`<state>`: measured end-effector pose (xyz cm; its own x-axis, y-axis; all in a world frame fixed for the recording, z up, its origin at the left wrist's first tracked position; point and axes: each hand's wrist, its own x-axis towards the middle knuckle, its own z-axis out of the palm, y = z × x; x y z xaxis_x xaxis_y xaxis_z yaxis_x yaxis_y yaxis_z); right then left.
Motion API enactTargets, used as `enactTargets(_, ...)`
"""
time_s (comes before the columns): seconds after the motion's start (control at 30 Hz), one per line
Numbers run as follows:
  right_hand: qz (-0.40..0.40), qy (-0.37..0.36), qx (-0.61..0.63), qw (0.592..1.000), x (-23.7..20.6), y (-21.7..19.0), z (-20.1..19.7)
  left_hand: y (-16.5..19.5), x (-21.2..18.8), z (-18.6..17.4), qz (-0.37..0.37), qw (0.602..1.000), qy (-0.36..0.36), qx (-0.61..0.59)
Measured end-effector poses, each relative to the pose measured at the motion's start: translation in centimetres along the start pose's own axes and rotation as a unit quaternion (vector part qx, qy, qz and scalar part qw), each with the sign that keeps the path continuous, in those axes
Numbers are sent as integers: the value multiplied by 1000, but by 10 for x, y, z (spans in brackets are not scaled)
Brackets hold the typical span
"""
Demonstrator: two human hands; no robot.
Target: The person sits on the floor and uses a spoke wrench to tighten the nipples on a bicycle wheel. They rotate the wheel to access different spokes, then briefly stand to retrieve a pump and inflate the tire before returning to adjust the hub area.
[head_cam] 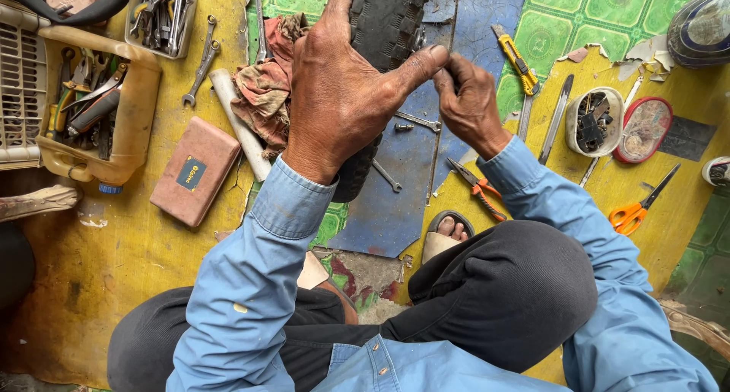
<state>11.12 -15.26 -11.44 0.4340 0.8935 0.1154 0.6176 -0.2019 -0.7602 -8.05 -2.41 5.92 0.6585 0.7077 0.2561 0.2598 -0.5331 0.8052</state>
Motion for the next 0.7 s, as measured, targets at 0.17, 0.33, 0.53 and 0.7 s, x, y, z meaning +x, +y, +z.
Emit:
enactTargets(0.17, 37, 15, 178, 983, 2, 6, 10, 3, 0, 1, -18, 1000, -16, -6)
enactTargets(0.33, -4, 41, 56, 998, 6, 10, 6, 2, 0, -2, -11, 1000, 2, 12)
enactTargets(0.53, 184, -6, 343, 921, 1, 7, 14, -4, 1, -9, -6, 1000, 2, -2)
enactTargets(0.7, 223, -6, 453, 863, 0, 2, 29, -2, 0, -7, -9, 1000, 13, 22)
